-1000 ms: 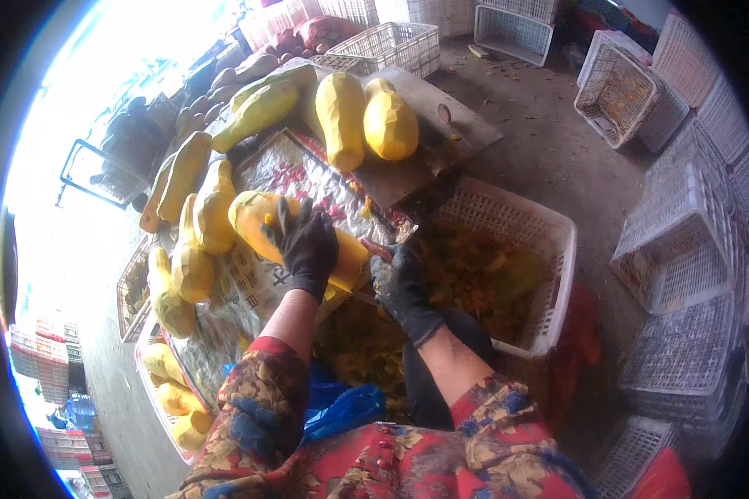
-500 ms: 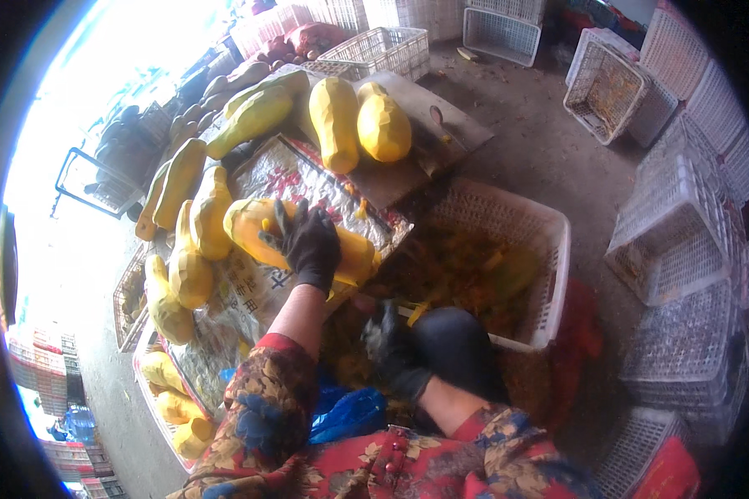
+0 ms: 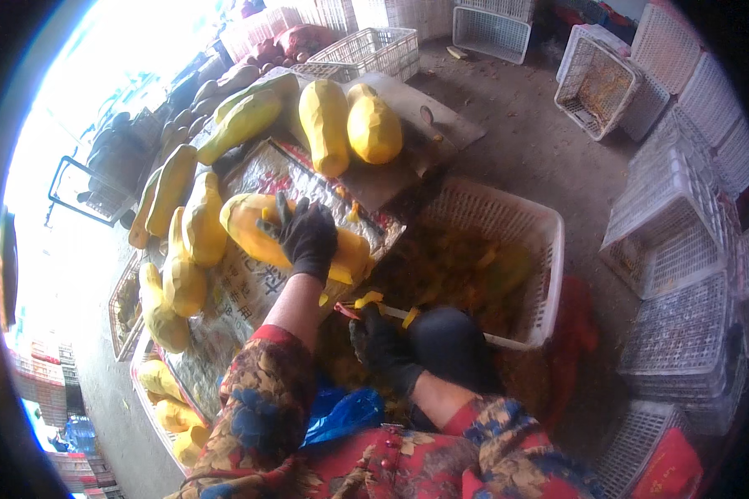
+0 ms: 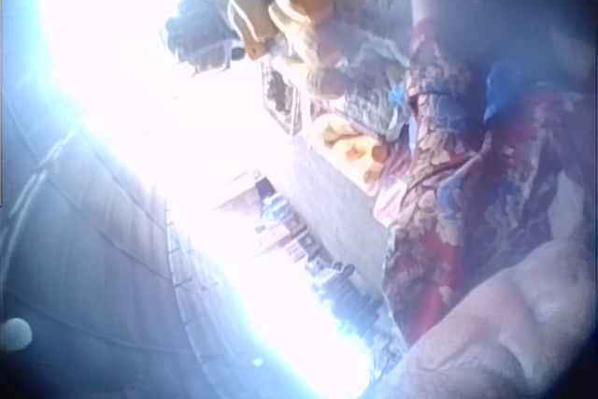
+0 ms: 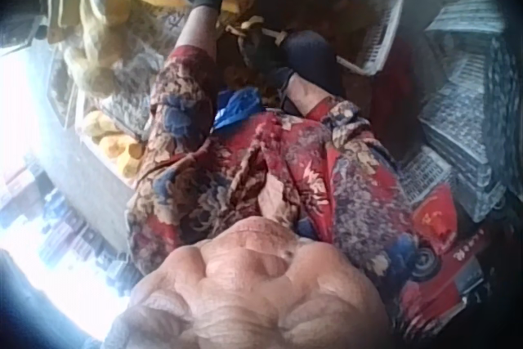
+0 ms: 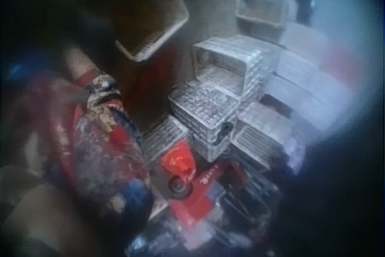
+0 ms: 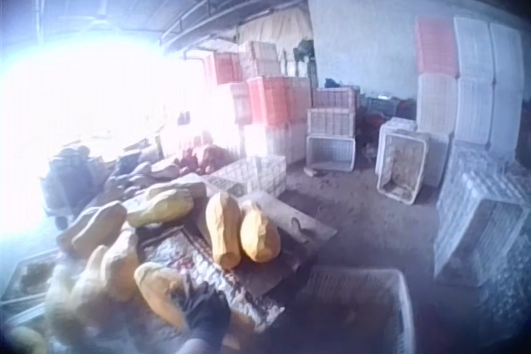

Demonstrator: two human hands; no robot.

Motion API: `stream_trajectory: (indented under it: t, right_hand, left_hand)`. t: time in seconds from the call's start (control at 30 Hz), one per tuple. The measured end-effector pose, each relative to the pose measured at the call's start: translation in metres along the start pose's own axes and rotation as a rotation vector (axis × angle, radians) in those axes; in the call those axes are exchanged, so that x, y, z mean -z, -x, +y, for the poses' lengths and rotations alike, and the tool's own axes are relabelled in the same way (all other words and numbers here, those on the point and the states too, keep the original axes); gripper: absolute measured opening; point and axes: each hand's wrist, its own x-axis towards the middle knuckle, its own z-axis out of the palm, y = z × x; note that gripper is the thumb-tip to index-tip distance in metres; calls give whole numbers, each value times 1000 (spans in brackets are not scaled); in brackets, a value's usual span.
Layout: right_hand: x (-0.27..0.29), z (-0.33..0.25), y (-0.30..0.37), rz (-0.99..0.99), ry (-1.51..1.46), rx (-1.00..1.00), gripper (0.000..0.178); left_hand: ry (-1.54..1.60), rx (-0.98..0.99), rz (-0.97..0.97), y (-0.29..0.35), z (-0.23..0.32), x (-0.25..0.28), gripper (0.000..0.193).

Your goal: The person peels several large yellow papayas using a knife, removing the skin in long strips and placing the peeled fruit into a white basket. The person works at a low table in a market setting, handling each papaya one at a time.

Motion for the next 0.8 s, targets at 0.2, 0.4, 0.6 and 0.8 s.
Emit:
stream_trajectory:
  t: [0.2, 0.4, 0.6, 0.8]
  right_hand:
    - [24, -38, -40, -117, -193, 383, 23]
    - [15, -33, -72, 207, 202, 463, 18]
    - [-1, -6, 18, 57, -196, -119, 19]
    - [9, -40, -38, 216, -92, 250, 24]
  left_hand:
    - [-30, -1, -39, -10, 5, -3, 20]
    - [14, -37, -27, -16, 10, 3, 31]
    - [-19, -32, -132, -23, 14, -2, 35]
    - [71, -24, -113, -23, 12, -3, 36]
